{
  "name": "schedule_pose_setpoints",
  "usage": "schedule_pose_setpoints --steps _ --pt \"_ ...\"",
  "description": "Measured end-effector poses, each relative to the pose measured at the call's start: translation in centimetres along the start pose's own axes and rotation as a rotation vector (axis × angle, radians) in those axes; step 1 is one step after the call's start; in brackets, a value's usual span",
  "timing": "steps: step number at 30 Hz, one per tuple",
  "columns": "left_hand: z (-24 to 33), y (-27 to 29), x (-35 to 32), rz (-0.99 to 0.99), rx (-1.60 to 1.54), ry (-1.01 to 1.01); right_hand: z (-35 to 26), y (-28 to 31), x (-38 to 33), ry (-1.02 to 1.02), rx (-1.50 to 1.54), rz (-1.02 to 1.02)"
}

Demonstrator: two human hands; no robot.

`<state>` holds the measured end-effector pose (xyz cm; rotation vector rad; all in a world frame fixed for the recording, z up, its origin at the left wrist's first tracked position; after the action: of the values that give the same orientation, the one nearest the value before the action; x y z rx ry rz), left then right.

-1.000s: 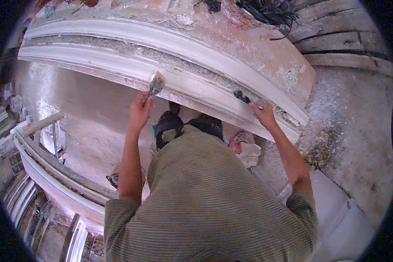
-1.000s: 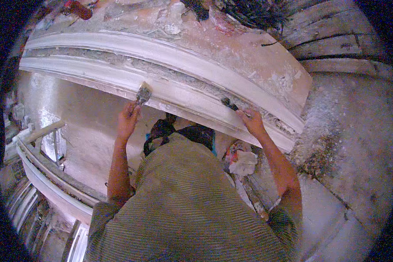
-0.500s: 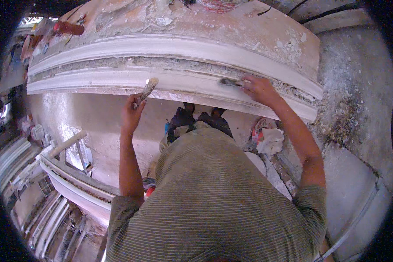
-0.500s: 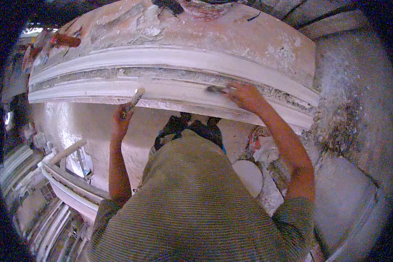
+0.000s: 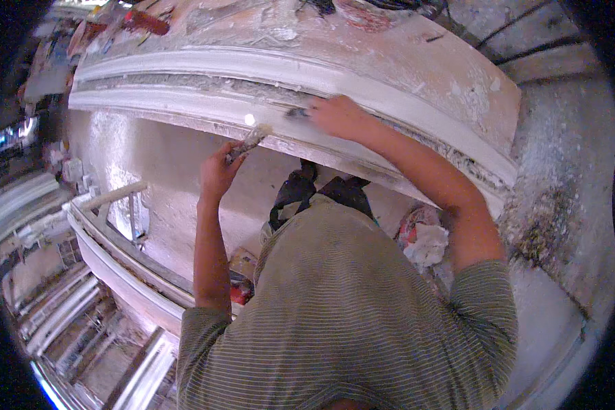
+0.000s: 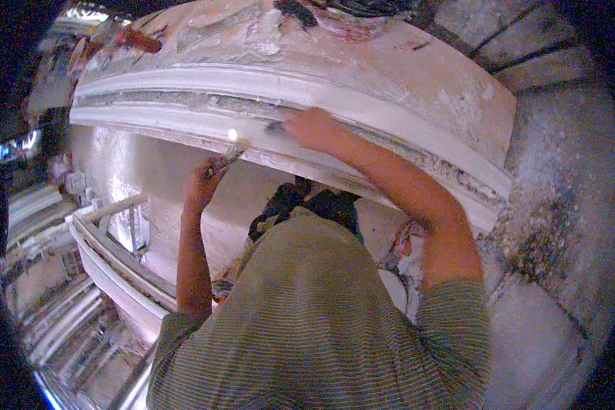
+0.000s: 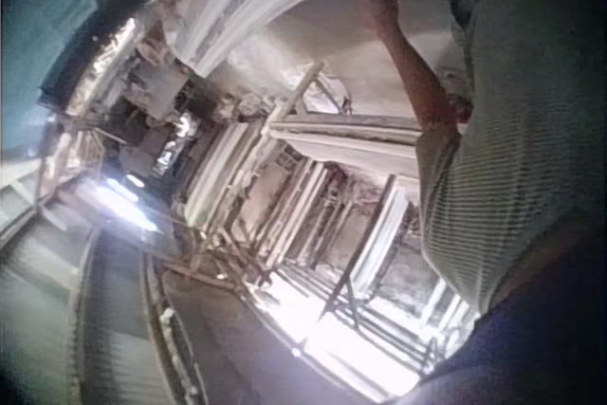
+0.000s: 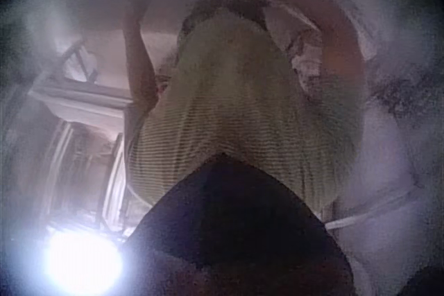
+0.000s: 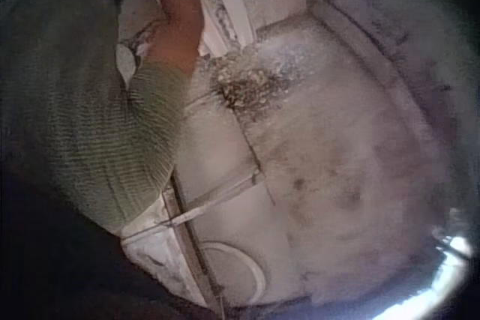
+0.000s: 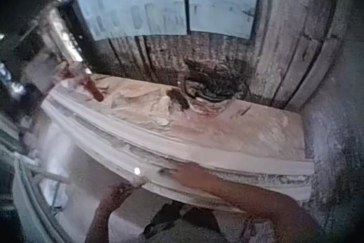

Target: The person scrapes a white compound from the grooves of several long white moldings using a small metal scraper. After cleaning, the person stacks the moldings and carries them to a wall, placing them upright against the wall.

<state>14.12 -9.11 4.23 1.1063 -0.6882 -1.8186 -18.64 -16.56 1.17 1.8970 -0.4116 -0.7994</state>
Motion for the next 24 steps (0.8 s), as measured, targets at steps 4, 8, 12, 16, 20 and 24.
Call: schedule_pose_setpoints --steps 4,8,12,16,20,24 --pt "-2.7 -1.8 -1.8 0.114 -0.289 -0.027 2.8 -2.2 -8.9 0.003 0.085 0.012" --pt "-3.7 -2.7 -0.9 0.08 -0.497 -0.069 0.6 -2.9 -4.4 -0.028 0.117 0.117" --pt "-3.0 0.8 3.0 -0.026 -0.385 -0.125 -5.2 -0.3 4.9 -0.303 0.347 0.22" --pt "-5.0 2.8 6.6 -0.255 -0.385 -0.195 -4.6 -4.6 1.6 -0.488 0.66 0.385" --pt "-5.3 5.7 8.3 -0.426 -0.319 -0.28 0.3 -11.1 -9.6 -0.745 0.866 0.413" --pt "-6.0 5.8 10.2 -0.458 -0.312 -0.28 -1.4 -7.9 -12.0 -0.824 0.897 0.453"
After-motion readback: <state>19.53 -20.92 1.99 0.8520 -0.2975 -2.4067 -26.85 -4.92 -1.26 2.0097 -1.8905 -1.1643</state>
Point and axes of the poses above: each hand's wrist, its own x-axis towards the middle knuckle, its own y-axis out of the back of the hand, z = x × y, the point moved 1 cm from there along x, towards the middle knuckle, and after that the axes turned 14 degrees about -z, right-handed, at the moved point
